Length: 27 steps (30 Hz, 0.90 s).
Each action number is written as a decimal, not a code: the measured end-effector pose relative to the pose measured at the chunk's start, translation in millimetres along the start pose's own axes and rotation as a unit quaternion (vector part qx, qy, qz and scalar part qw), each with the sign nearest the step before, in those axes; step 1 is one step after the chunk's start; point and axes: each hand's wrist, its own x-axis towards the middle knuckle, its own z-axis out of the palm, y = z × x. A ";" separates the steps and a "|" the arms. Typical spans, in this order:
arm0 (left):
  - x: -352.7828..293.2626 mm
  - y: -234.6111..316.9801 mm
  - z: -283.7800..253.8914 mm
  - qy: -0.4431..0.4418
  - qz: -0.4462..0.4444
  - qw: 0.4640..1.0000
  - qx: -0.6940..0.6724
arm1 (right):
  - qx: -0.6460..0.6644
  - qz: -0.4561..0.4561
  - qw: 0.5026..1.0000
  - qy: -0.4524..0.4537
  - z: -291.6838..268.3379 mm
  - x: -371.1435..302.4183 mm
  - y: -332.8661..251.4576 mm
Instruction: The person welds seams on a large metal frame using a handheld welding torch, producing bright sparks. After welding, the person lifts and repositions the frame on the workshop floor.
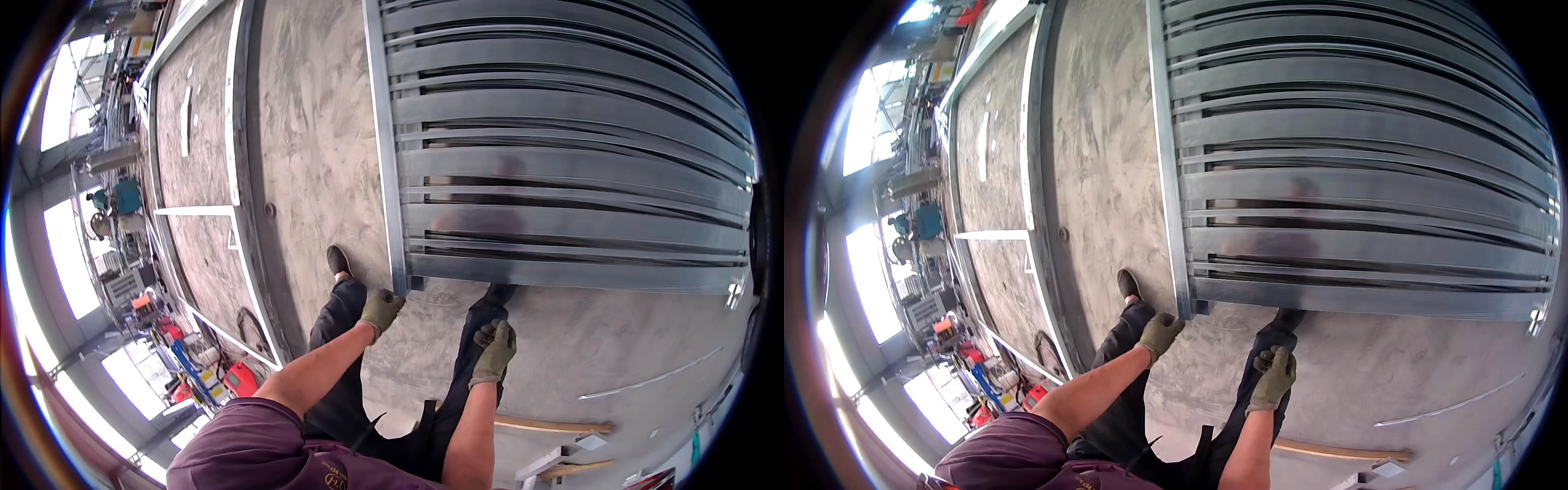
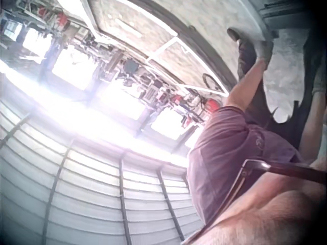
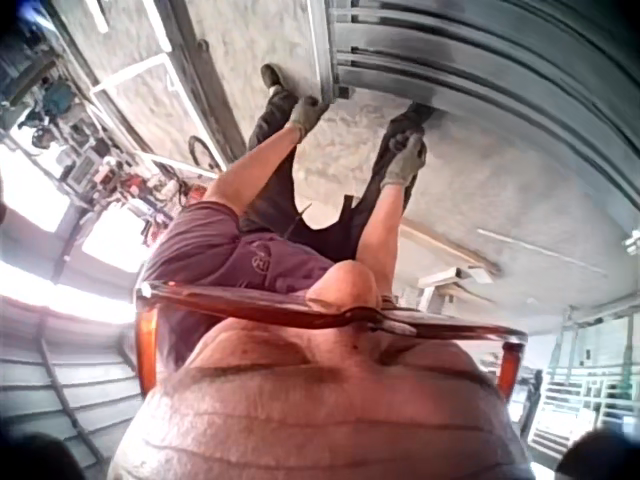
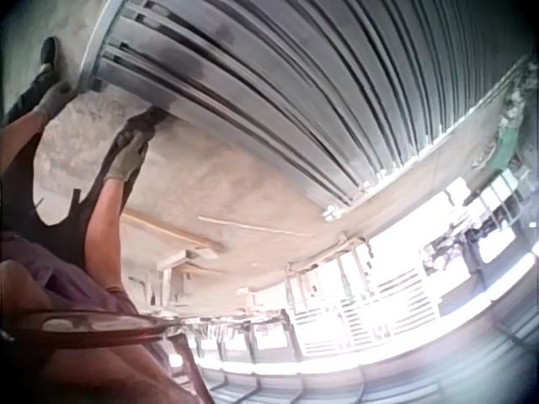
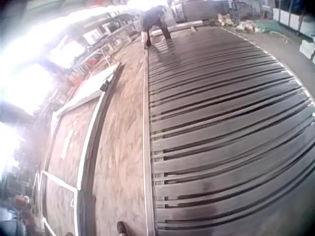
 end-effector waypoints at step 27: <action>-6.8 -153.4 -242.1 -0.005 -0.068 0.930 -0.361 | -0.305 0.074 0.932 -0.179 153.1 -101.5 41.1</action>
